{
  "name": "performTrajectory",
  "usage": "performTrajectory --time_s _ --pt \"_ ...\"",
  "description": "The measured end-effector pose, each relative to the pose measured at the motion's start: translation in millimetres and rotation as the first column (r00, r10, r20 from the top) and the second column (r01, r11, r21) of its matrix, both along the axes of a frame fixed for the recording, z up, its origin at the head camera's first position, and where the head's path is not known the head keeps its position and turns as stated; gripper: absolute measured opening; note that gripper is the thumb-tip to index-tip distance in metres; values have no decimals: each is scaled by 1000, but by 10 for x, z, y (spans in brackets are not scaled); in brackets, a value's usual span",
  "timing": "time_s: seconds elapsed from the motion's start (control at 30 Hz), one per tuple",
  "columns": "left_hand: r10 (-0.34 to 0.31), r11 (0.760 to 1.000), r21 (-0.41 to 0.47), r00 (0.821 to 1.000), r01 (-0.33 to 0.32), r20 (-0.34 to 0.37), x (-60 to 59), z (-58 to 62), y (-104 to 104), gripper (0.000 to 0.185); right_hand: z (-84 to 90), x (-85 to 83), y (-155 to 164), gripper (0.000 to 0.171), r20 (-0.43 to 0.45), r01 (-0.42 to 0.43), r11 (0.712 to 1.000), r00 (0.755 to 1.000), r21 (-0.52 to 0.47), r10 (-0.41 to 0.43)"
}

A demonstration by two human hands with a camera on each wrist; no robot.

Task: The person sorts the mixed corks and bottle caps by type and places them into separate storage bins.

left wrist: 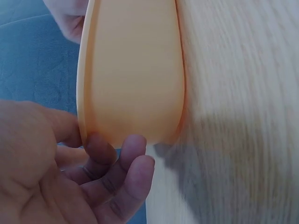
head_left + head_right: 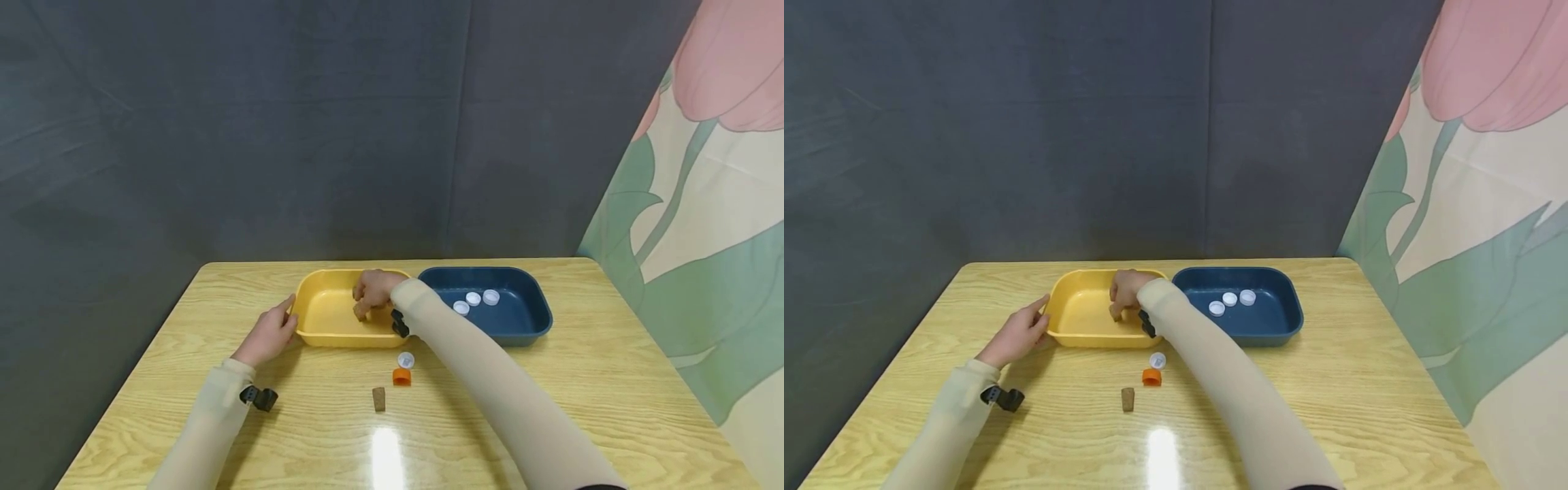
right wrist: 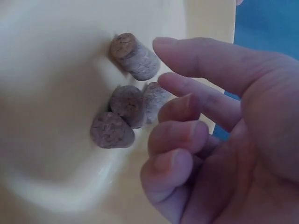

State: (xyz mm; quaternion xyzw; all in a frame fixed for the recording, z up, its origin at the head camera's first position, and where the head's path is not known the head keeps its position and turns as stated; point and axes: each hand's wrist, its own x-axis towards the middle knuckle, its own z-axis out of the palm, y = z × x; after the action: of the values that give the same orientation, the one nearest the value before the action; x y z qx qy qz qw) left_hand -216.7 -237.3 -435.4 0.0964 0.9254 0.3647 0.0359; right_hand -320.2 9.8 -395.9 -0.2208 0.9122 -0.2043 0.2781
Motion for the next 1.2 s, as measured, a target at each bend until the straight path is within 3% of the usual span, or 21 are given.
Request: performTrajectory --time_s 0.17,0.37,0.57,0.67,0.93,1.2 --pt "10 1000 0 1000 -10 -13 5 -23 16 57 88 54 23 42 -9 2 993 1000 -118 -3" --pt "21 1000 8 1000 -21 -4 9 -9 15 61 224 204 122 35 -132 -117 973 987 -199 92" --pt "14 999 40 1000 -15 18 23 0 8 55 296 489 316 28 -284 -254 942 940 -219 188" --pt "15 999 39 1000 -16 21 29 -7 8 54 292 656 425 24 -313 -304 920 924 -249 220" --pt "13 1000 20 1000 -13 15 43 -18 -4 55 100 1078 674 19 -273 -306 910 934 -281 230" --pt "-1 999 38 1000 0 17 13 -30 1 55 -174 1289 858 27 -276 -348 901 921 -260 276"
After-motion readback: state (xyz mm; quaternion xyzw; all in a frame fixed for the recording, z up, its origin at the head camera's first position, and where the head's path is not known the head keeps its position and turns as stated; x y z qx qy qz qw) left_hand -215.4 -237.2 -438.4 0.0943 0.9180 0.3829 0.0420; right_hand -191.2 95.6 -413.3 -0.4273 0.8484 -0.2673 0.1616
